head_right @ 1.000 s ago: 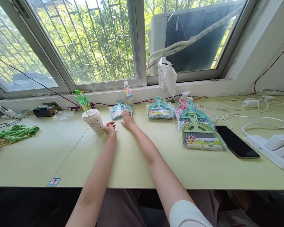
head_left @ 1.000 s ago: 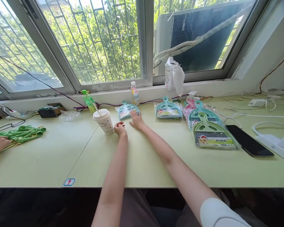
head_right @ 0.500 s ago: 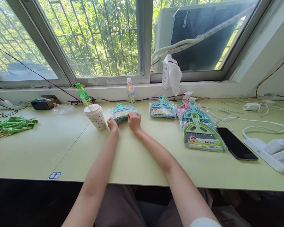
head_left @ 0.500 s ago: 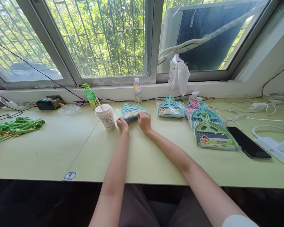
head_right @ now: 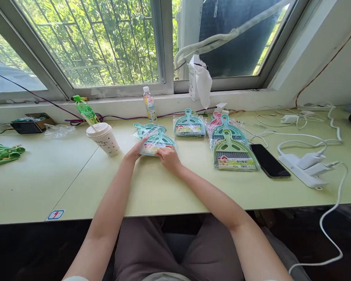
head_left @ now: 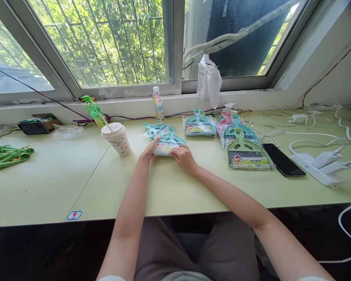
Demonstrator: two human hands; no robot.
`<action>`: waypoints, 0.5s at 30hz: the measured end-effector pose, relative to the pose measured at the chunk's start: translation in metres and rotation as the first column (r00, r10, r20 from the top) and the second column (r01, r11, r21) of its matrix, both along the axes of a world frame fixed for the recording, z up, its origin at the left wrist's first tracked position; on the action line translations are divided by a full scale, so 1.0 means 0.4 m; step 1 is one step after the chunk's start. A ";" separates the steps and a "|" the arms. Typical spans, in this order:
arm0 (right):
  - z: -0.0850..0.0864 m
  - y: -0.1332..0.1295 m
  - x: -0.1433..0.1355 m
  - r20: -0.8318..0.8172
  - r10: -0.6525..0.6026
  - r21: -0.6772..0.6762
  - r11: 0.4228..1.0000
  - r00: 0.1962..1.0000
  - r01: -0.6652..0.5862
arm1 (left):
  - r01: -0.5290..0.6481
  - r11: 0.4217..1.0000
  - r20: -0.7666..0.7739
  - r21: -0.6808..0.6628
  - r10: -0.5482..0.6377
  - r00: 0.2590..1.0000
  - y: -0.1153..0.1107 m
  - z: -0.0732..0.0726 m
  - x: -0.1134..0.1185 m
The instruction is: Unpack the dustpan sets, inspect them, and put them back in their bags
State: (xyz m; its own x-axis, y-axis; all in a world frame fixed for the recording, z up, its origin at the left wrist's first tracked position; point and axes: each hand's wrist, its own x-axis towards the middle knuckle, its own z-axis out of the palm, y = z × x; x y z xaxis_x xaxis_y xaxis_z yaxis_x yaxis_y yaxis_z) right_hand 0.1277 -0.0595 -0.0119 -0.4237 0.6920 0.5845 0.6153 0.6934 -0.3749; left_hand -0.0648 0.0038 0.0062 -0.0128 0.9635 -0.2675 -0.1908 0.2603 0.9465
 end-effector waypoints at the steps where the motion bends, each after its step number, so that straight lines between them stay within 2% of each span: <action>1: 0.001 0.001 -0.002 0.037 0.024 0.007 1.000 0.999 -0.024 | 0.003 1.000 -0.004 -0.008 -0.003 1.000 -0.003 -0.001 0.001; 4: 0.002 0.000 -0.012 0.105 0.062 0.007 0.998 0.993 -0.063 | -0.056 0.998 0.060 -0.008 0.056 0.997 -0.006 -0.002 -0.004; 7: -0.006 0.003 -0.020 0.049 0.078 -0.099 0.992 0.996 -0.072 | -0.112 0.992 0.225 0.063 0.095 0.970 -0.007 -0.001 -0.011; 10: -0.016 0.021 -0.020 -0.241 0.052 -0.260 0.959 0.969 -0.116 | -0.110 0.979 0.338 0.171 0.046 0.940 -0.010 0.002 -0.013; 13: -0.020 0.045 -0.013 -0.552 -0.038 -0.372 0.905 0.833 -0.206 | -0.075 0.974 0.353 0.215 -0.006 0.936 -0.017 0.007 -0.007; 15: -0.017 0.058 -0.007 -0.688 -0.112 -0.410 0.875 0.717 -0.257 | -0.043 0.977 0.336 0.207 -0.029 0.941 -0.024 0.010 -0.002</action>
